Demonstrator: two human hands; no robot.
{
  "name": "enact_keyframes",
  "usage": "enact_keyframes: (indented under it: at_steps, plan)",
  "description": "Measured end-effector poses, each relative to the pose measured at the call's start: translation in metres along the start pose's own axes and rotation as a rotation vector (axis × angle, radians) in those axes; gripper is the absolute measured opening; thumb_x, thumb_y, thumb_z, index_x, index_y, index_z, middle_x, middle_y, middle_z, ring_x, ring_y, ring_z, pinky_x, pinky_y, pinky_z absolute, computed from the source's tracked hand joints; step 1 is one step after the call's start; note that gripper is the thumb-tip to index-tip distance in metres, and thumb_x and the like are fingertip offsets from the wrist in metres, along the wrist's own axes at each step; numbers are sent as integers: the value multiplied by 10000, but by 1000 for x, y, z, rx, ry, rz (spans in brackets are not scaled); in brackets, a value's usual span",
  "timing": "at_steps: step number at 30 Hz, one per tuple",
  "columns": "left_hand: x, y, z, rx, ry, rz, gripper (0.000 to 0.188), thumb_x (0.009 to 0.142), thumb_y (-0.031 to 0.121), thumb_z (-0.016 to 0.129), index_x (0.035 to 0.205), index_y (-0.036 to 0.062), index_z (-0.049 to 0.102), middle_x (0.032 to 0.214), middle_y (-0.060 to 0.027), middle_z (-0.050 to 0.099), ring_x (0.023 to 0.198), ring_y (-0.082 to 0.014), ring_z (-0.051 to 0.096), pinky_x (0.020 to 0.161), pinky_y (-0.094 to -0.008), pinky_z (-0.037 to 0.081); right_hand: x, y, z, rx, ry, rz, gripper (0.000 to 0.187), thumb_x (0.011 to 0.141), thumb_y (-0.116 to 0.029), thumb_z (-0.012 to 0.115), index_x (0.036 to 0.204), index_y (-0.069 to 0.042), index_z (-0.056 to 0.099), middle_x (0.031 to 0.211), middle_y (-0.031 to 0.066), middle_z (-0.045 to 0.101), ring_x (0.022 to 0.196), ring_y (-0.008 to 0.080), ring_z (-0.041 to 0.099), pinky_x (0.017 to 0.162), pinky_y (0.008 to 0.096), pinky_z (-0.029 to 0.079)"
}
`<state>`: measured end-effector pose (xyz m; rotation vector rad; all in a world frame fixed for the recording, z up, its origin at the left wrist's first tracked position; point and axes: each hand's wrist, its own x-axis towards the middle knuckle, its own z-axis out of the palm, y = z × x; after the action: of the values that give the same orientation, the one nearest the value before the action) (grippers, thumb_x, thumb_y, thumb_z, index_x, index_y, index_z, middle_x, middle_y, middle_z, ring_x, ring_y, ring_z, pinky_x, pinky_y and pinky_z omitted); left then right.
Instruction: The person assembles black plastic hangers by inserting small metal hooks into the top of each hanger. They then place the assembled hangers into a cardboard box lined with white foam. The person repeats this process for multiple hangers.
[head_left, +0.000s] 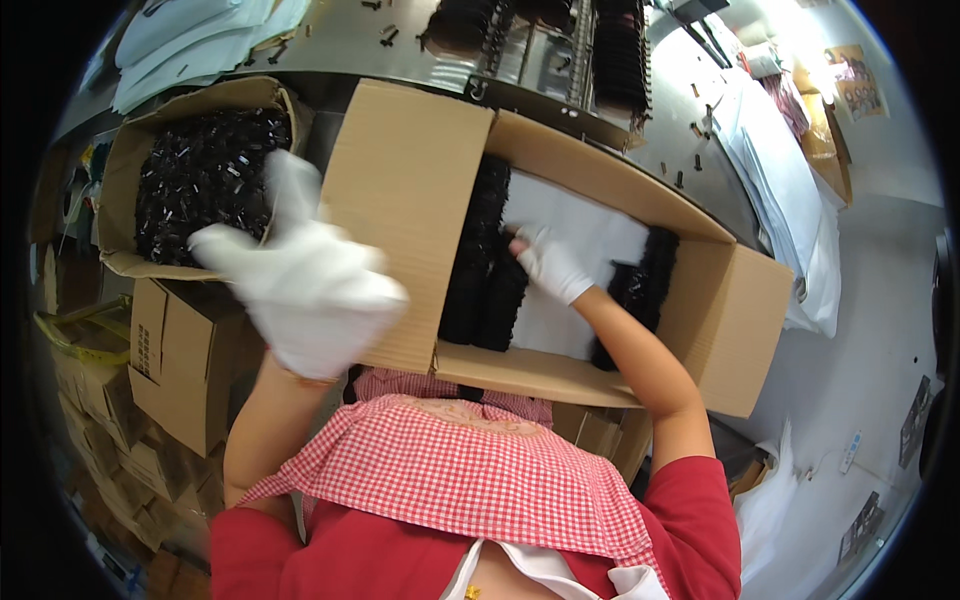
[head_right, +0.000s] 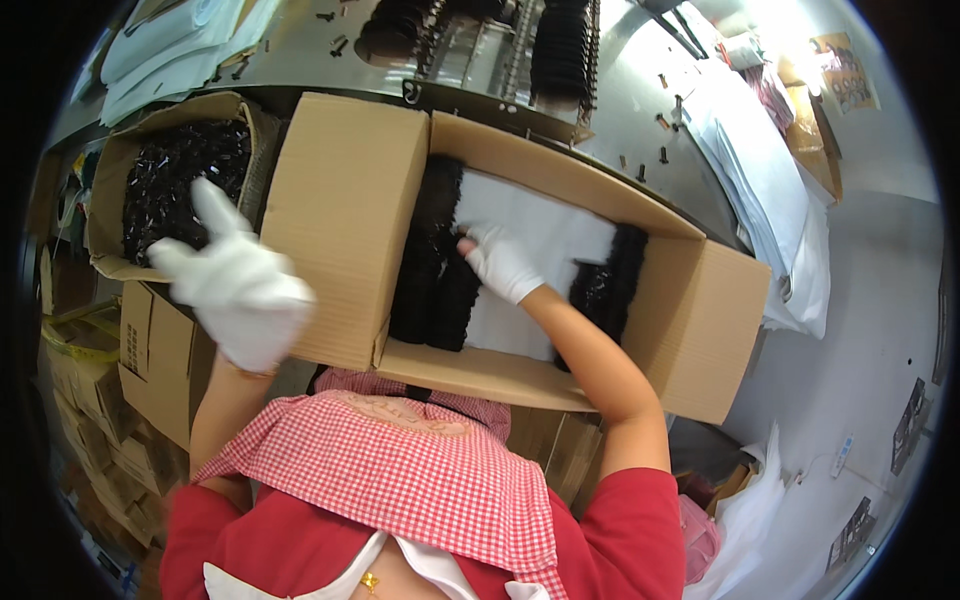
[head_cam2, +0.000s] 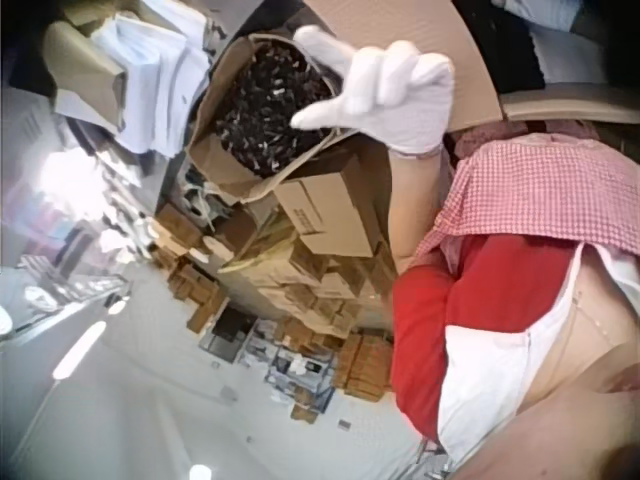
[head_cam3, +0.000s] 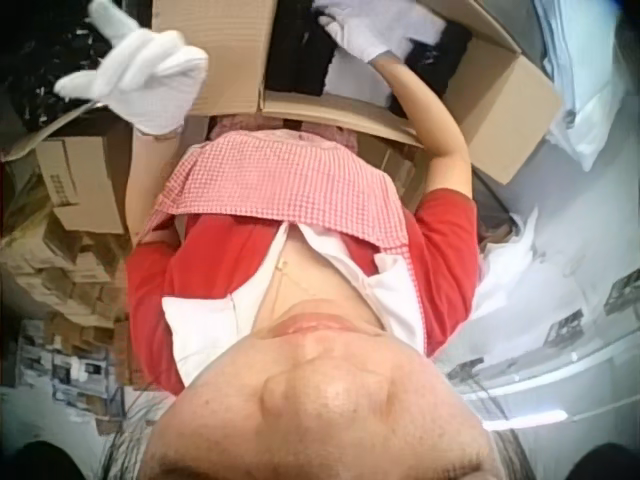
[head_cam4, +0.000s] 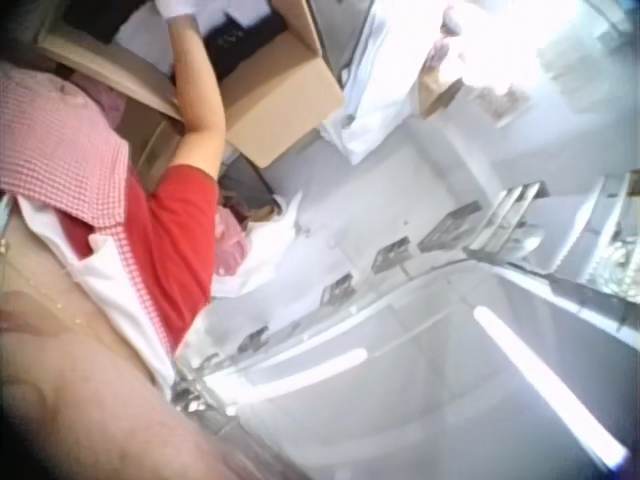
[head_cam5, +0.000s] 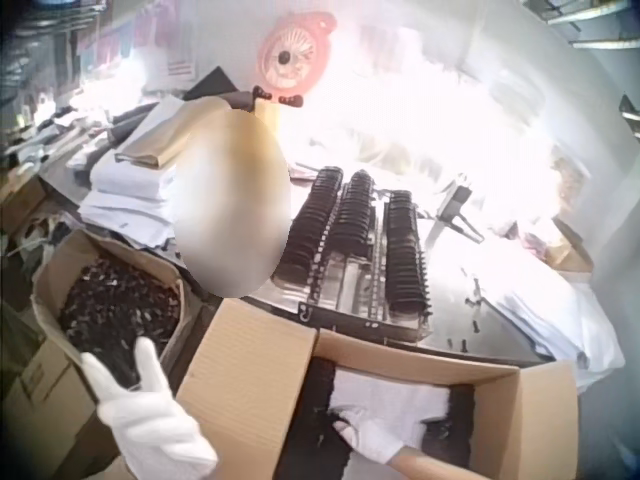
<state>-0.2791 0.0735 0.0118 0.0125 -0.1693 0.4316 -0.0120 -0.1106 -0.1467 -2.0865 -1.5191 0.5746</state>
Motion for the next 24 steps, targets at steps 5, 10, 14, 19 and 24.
enact_keyframes:
  at_steps: [5,10,14,19,24]
  plan:
    - [15,51,21,-25,-134,88,700,1023,339,486,1594,111,152,819,101,584,757,-56,547,898,-366,459,17,-46,-60,-186,-152,-13,436,926,-291,645,1263,-17,607,1212,209,628,1105,395,589,958,440,487]
    - [106,-22,-2,2090,-3,172,465,885,229,692,1263,-17,579,1201,-165,653,1146,-328,616,1044,-412,455,108,-93,-163,286,337,-82,435,906,-102,662,1318,0,566,1240,149,634,1060,217,632,924,326,498]
    - [164,-51,-51,2646,-183,450,489,843,325,691,1179,-10,576,1217,-167,597,1212,-332,521,1090,-440,372,209,-107,-172,521,312,138,843,821,-154,778,1475,85,303,1345,225,526,1114,223,577,985,325,449]
    - [175,-63,-62,2662,-156,323,496,846,321,659,1205,-8,565,1154,-142,612,1184,-286,530,1120,-419,327,258,-55,-144,795,253,84,536,769,1,693,1286,10,552,1060,70,652,897,149,600,838,279,483]
    - [175,-55,-56,2674,-136,153,551,812,303,679,1244,-21,569,1176,-177,605,1222,-305,508,1144,-412,308,254,-85,-120,174,469,-187,575,844,-16,683,1399,-87,551,999,69,677,801,94,584,743,254,509]
